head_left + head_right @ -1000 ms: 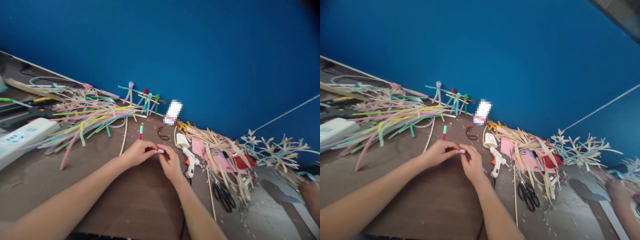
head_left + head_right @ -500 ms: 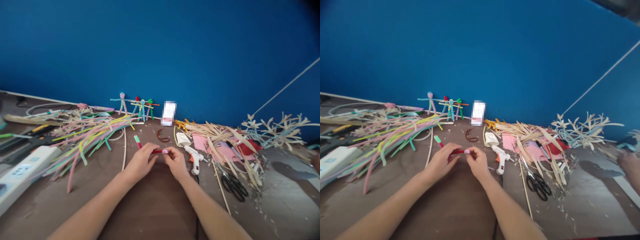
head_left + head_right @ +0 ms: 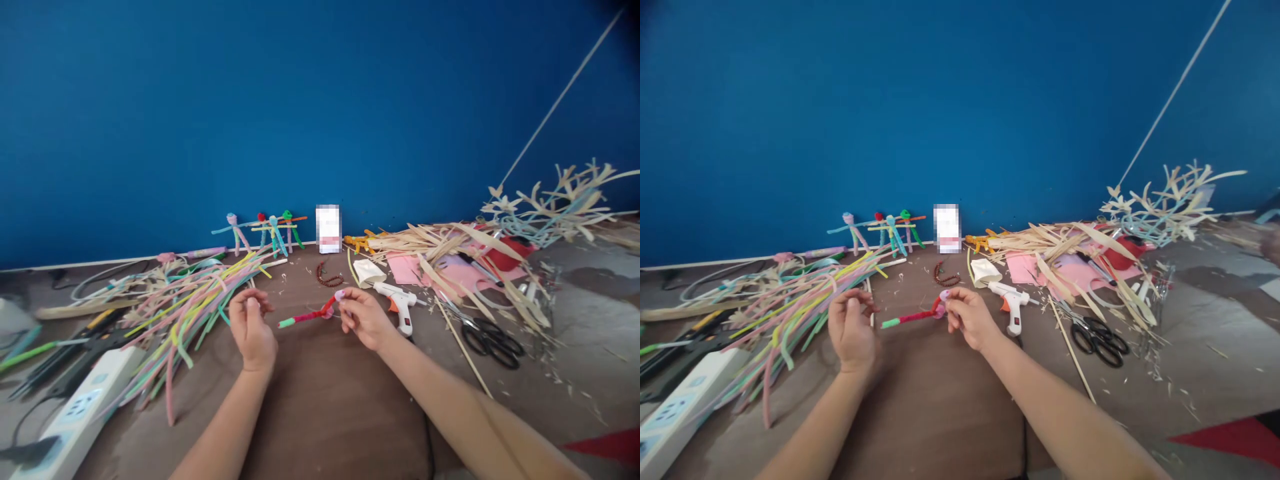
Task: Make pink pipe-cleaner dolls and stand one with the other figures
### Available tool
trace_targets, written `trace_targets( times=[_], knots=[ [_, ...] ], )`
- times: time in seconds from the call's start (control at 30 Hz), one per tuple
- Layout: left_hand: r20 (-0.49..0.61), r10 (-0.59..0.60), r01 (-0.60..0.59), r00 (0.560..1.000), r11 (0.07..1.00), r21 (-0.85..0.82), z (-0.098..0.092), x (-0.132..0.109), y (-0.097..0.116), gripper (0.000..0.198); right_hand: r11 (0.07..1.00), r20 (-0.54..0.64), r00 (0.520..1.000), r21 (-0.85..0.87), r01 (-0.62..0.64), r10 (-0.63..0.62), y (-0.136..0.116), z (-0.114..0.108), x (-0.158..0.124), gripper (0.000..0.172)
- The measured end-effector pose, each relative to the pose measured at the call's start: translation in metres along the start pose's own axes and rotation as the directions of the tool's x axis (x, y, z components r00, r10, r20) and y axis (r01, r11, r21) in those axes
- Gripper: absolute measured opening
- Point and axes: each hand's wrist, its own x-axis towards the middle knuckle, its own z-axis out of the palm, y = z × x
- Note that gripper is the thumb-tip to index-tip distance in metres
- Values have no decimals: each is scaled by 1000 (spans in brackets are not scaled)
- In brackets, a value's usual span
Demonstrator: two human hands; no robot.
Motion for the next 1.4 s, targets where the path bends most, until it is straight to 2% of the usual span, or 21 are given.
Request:
trace_targets(
  times=[0.07, 0.1, 0.13, 0.17, 0.2, 0.23, 0.27, 0.33, 0.37, 0.4, 0.43, 0.5, 0.57, 0.63, 0.8, 0.9, 1.0, 1.1, 1.3, 1.4],
  knots=[
    [-46, -96, 95, 994, 995, -36, -2, 11, -10, 24, 991, 32, 998, 123, -55, 52, -5, -1, 0, 13],
    [-12, -143, 143, 990, 990, 1, -3, 15, -14, 29, 981, 53, 996, 176, -82, 74, -8, -2, -1, 13],
    [71, -189, 183, 979, 980, 72, -4, 17, -17, 33, 970, 74, 993, 219, -107, 92, -10, -3, -1, 14],
    [220, -227, 196, 949, 968, 154, -4, 17, -17, 37, 960, 93, 990, 250, -127, 107, -11, -3, -1, 14],
    [397, -223, 144, 890, 965, 219, -3, 15, -15, 43, 952, 110, 987, 269, -145, 119, -13, -4, -1, 14],
    [592, -180, 39, 786, 969, 242, -2, 11, -11, 50, 947, 124, 984, 278, -160, 129, -13, -4, -1, 14],
    [722, -126, -70, 680, 969, 235, -1, 6, -6, 56, 945, 133, 982, 280, -170, 137, -13, -5, -1, 14],
    [833, -67, -239, 549, 942, 233, 3, -5, 4, 69, 945, 145, 979, 273, -177, 142, -12, -5, -1, 14],
    [858, -52, -315, 512, 918, 243, 5, -10, 9, 76, 947, 149, 979, 268, -176, 140, -11, -5, 0, 13],
    [869, -39, -376, 492, 891, 253, 7, -14, 12, 78, 949, 153, 979, 264, -174, 137, -10, -5, 0, 13],
    [865, -25, -412, 502, 872, 264, 8, -17, 14, 78, 950, 158, 978, 259, -172, 134, -9, -5, 0, 14],
    [824, -17, -419, 566, 855, 305, 10, -20, 14, 70, 954, 172, 976, 245, -173, 133, -7, -4, 0, 14],
    [772, -44, -365, 635, 863, 350, 11, -21, 11, 56, 958, 176, 974, 224, -177, 139, -6, -1, -1, 15],
    [731, -90, -288, 676, 881, 375, 11, -21, 10, 46, 964, 166, 976, 199, -175, 143, -6, 3, -3, 15],
    [693, -172, -110, 700, 933, 342, 12, -25, 11, 36, 985, 155, 981, 107, -134, 116, -2, 12, -9, 16],
    [665, -251, 21, 703, 942, 334, 13, -26, 11, 28, 998, 113, 993, -52, -23, 29, 4, 14, -10, 12],
    [631, -352, 163, 691, 927, 338, 13, -24, 10, 28, 948, 42, 993, -293, 120, -112, 8, 13, -10, 8],
    [628, -423, 274, 653, 905, 325, 14, -24, 10, 27, 877, 40, 973, -426, 222, -227, 9, 12, -10, 10],
    [677, -539, 486, 501, 823, 295, 14, -22, 14, 25, 830, 111, 965, -492, 262, -239, 8, 7, -8, 10],
    [708, -551, 518, 442, 801, 300, 11, -17, 13, 21, 766, 139, 946, -558, 320, -293, 6, 6, -6, 9]
  ],
)
